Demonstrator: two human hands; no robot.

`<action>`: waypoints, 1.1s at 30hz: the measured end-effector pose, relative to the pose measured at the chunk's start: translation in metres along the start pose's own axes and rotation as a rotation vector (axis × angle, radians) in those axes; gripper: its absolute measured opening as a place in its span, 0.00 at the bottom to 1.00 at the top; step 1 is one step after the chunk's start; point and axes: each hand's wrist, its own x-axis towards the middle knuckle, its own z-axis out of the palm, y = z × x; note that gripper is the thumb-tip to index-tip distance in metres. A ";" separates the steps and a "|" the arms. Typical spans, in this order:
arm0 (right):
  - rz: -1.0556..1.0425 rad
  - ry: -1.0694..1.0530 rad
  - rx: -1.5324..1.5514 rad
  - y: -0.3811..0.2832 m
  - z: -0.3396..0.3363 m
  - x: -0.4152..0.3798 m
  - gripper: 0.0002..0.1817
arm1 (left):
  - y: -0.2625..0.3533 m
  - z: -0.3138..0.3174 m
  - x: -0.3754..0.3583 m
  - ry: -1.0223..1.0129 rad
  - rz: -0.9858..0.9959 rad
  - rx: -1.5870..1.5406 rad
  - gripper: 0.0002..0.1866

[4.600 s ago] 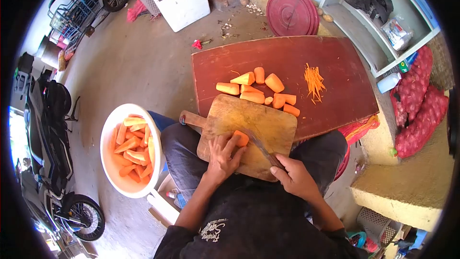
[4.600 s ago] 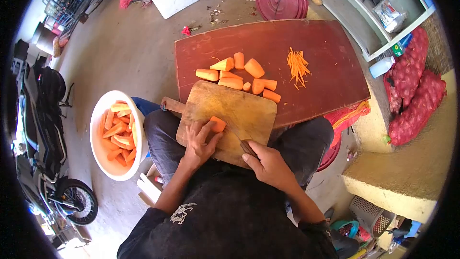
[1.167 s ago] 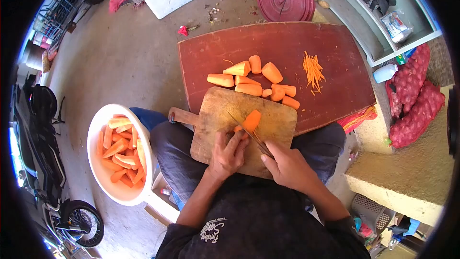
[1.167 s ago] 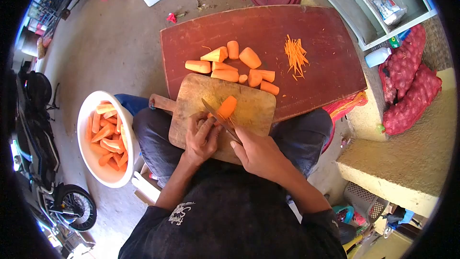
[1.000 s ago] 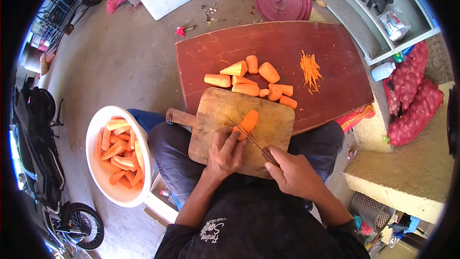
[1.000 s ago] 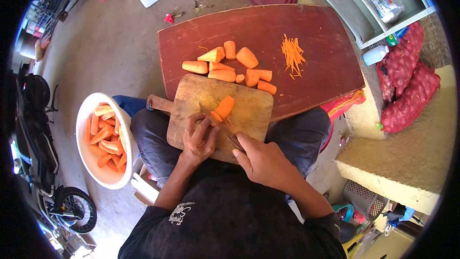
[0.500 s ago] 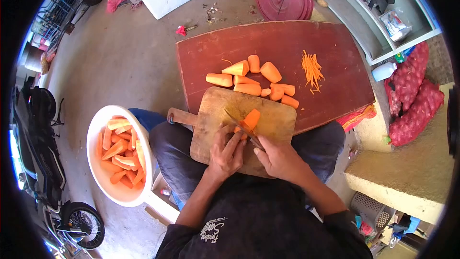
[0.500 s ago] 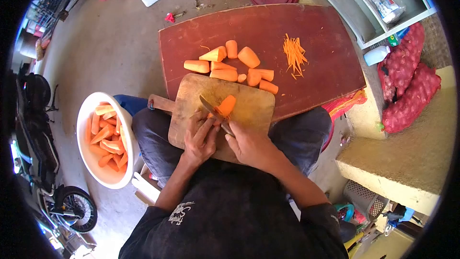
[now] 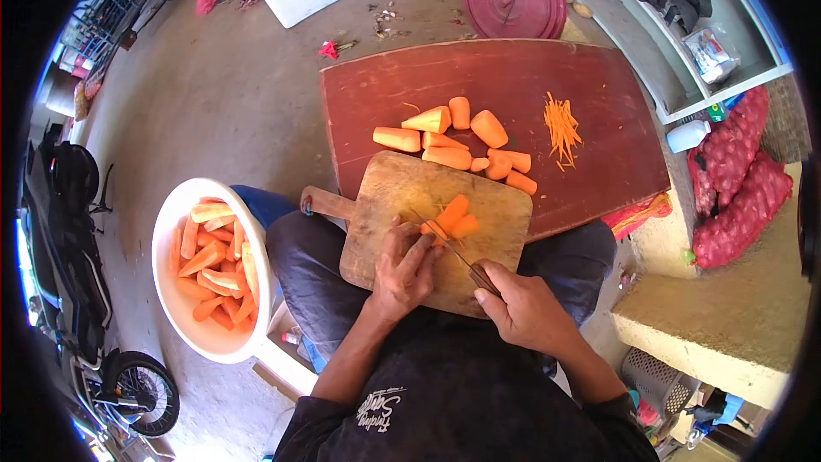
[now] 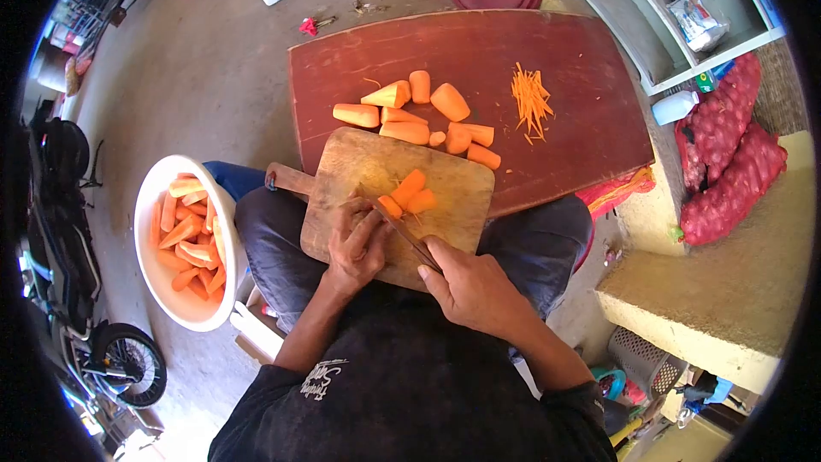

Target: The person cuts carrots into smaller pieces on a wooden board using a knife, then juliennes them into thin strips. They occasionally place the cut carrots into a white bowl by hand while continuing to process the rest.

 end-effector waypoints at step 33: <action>-0.131 0.029 0.101 0.042 0.023 0.042 0.14 | -0.001 0.006 -0.001 0.000 0.024 0.086 0.18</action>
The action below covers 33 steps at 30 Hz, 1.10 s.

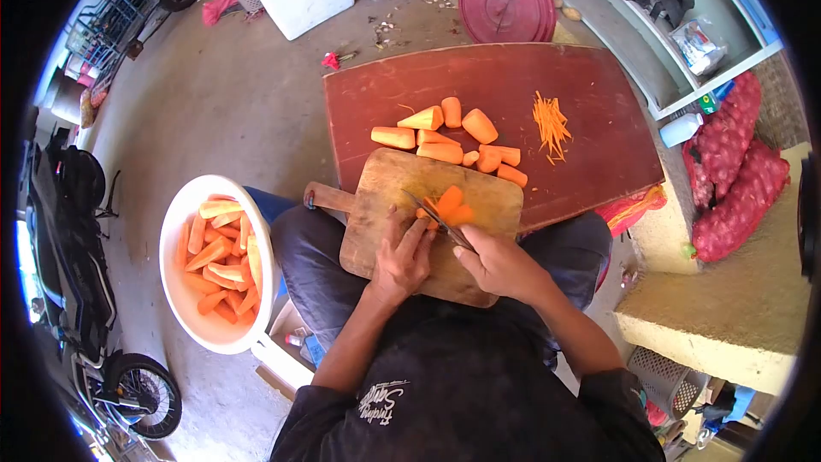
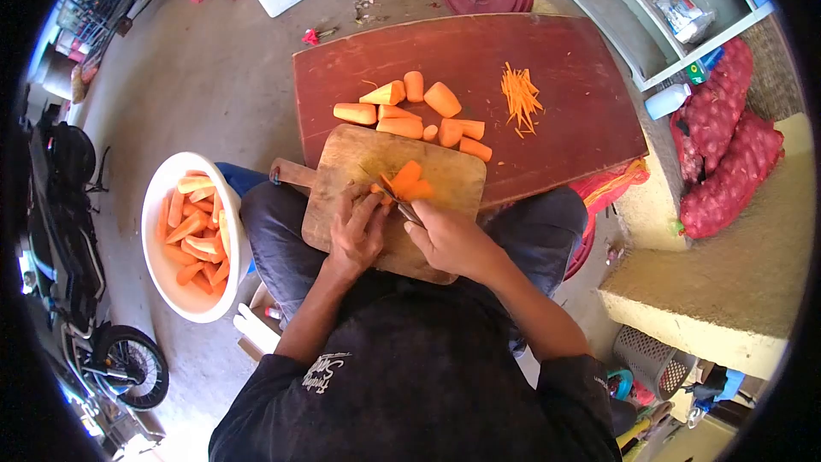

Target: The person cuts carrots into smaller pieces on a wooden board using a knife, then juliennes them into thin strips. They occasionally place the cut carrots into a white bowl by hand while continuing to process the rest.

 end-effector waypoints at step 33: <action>0.157 -0.133 -0.190 -0.054 -0.029 -0.030 0.19 | -0.011 -0.002 -0.002 -0.004 0.072 0.021 0.24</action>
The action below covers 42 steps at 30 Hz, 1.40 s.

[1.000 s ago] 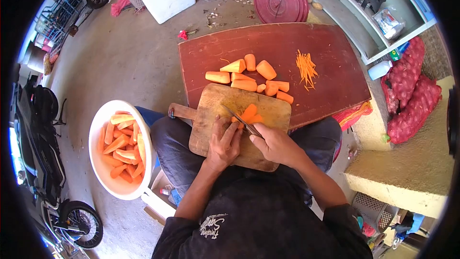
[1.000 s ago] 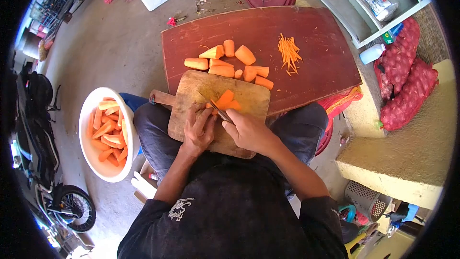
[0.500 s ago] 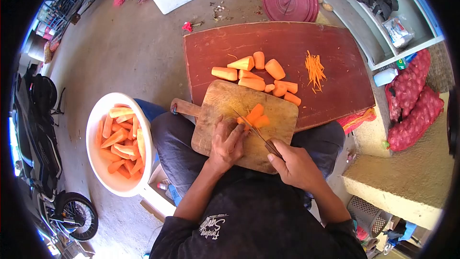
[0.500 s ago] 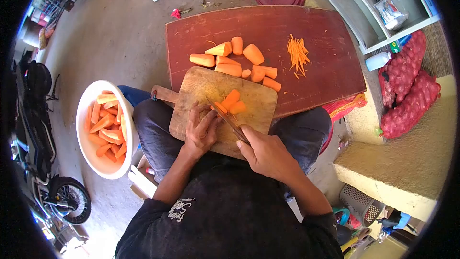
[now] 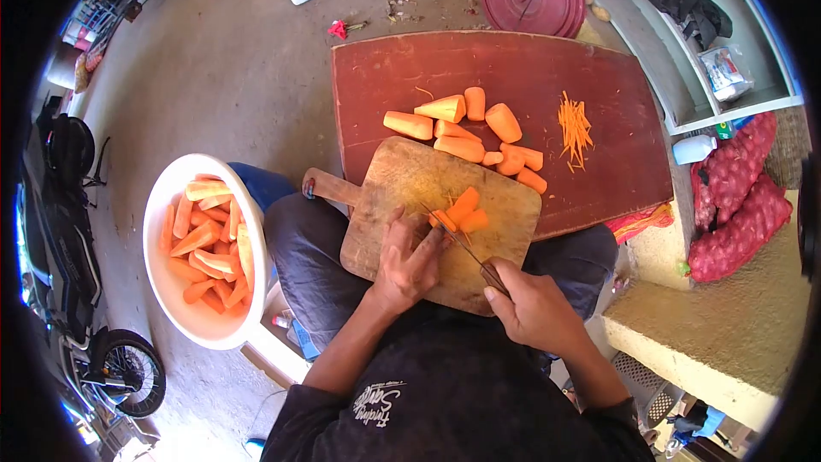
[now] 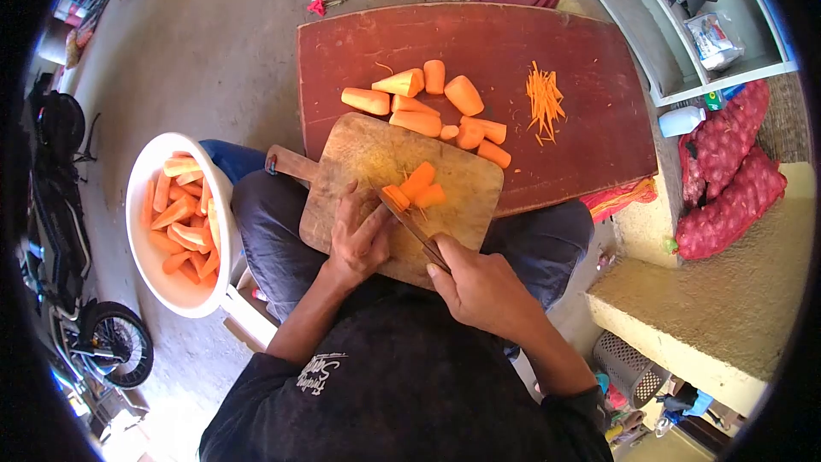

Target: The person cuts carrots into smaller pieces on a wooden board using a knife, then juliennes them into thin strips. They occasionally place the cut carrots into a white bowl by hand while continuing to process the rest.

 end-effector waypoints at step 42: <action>-0.133 0.186 -0.080 0.017 0.033 0.028 0.16 | -0.001 0.000 -0.002 0.016 0.009 0.019 0.19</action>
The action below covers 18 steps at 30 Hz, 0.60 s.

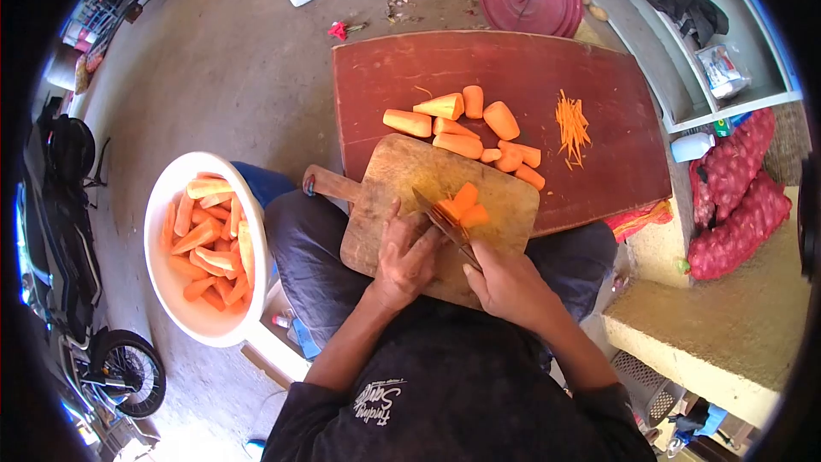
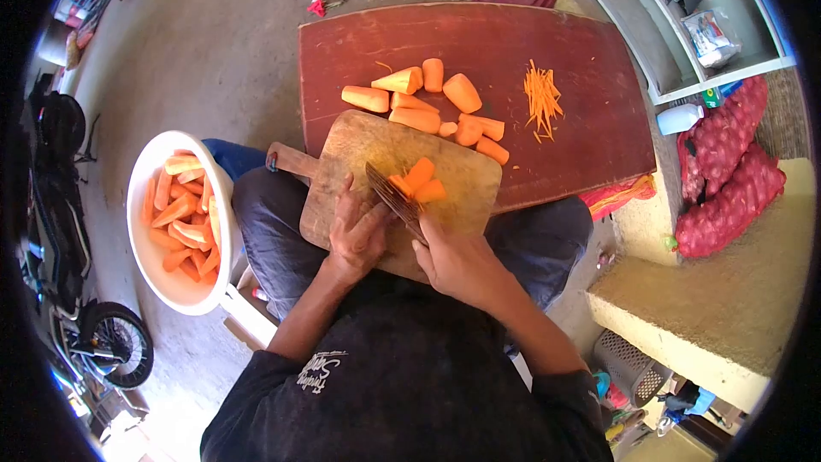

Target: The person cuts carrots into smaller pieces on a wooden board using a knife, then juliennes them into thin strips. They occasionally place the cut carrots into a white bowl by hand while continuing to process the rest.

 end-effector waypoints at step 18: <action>0.096 -0.114 0.143 -0.013 -0.032 -0.014 0.15 | 0.002 0.000 -0.002 0.012 -0.068 0.002 0.19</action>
